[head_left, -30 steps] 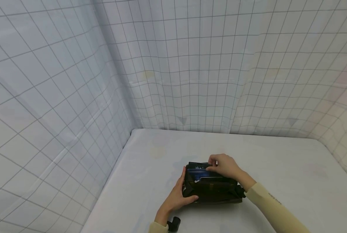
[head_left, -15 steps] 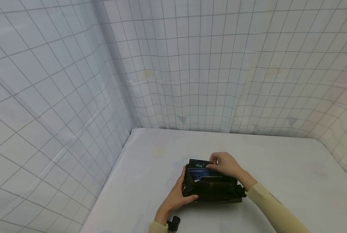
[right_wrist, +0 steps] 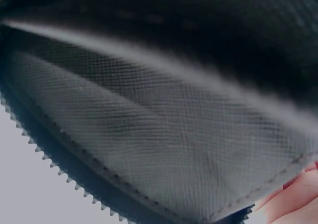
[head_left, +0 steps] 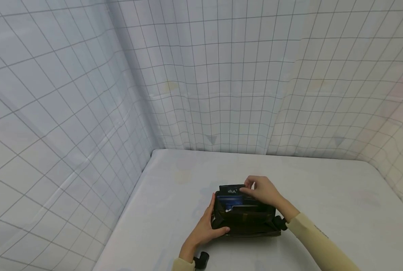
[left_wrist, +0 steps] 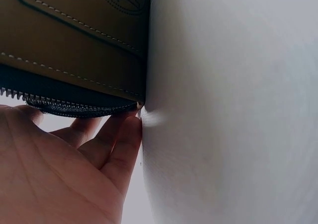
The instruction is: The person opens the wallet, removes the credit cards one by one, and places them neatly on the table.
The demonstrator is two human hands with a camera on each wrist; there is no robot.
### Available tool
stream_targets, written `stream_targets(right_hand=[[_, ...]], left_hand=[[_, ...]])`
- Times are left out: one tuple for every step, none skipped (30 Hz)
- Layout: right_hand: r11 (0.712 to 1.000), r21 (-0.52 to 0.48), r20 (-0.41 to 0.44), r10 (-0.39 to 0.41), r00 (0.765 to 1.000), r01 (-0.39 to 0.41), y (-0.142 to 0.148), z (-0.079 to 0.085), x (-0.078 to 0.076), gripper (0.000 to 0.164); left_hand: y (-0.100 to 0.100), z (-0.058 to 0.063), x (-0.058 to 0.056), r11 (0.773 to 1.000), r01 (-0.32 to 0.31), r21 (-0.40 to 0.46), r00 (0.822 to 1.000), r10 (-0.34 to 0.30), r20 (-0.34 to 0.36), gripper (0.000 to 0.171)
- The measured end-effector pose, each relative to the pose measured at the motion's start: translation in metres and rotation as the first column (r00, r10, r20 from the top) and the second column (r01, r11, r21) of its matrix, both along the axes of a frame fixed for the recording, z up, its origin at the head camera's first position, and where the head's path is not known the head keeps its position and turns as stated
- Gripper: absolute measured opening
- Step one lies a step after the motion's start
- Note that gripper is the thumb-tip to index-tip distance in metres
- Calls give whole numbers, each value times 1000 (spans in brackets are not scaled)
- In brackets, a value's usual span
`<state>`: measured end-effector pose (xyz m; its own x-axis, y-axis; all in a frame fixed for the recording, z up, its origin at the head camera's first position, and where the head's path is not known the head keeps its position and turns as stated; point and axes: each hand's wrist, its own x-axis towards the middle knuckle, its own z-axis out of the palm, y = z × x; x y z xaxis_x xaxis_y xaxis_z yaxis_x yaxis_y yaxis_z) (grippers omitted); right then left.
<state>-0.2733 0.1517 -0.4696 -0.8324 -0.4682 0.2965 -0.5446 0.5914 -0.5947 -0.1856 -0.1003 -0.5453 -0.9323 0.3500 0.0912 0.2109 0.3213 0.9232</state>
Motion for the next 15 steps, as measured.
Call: stream_targets(right_hand=[[1000, -10, 2, -1, 1000, 1, 0, 0, 0, 14], [1000, -20, 4, -1, 1000, 1, 0, -1, 0, 14], [1000, -30, 4, -3, 1000, 3, 0, -1, 0, 14], [999, -38, 6, -2, 1000, 2, 1, -2, -1, 14], [999, -46, 8, -2, 1000, 3, 1, -2, -1, 14], [998, -56, 9, -2, 1000, 2, 1, -2, -1, 14], [998, -65, 12, -2, 1000, 2, 1, -2, -1, 14], [997, -73, 12, -1, 1000, 2, 1, -2, -1, 15], [997, -81, 15, -1, 1000, 2, 1, -2, -1, 15], [996, -91, 20, 2, 1000, 0, 1, -2, -1, 15], [995, -100, 25, 4, 1000, -2, 1, -2, -1, 15], [994, -107, 30, 6, 1000, -3, 2, -2, -1, 15], [994, -111, 33, 7, 999, -3, 2, -2, -1, 15], [994, -113, 38, 6, 999, -2, 2, -2, -1, 15], [993, -116, 45, 5, 999, 0, 2, -2, -1, 15]], left_hand=[[0, 0, 0, 1000, -2, -4, 1000, 2, 2, 111], [0, 0, 0, 1000, -3, -9, 1000, 3, 1, 111], [0, -1, 0, 1000, -5, -12, 1000, 5, 1, 111], [0, -1, 0, 1000, -6, -13, 1000, 6, -1, 111], [0, -1, 0, 1000, -8, -15, 1000, 8, -1, 111], [0, -2, -1, 1000, -9, -16, 1000, 9, -2, 111], [0, -2, -1, 1000, -9, -16, 1000, 9, -4, 111], [0, -2, -1, 1000, -10, -16, 1000, 10, -4, 111], [0, -2, -1, 1000, -10, -14, 1000, 10, -4, 111], [0, -3, -1, 1000, -10, -14, 1000, 10, -5, 111], [0, -3, -1, 1000, -10, -12, 1000, 10, -4, 111], [0, -3, -2, 1000, -9, -11, 1000, 9, -6, 111], [0, -3, -1, 1000, -8, -10, 1000, 8, -5, 111], [0, -2, -1, 1000, -9, -10, 1000, 9, -3, 111], [0, -2, -1, 1000, -9, -9, 1000, 9, -3, 111]])
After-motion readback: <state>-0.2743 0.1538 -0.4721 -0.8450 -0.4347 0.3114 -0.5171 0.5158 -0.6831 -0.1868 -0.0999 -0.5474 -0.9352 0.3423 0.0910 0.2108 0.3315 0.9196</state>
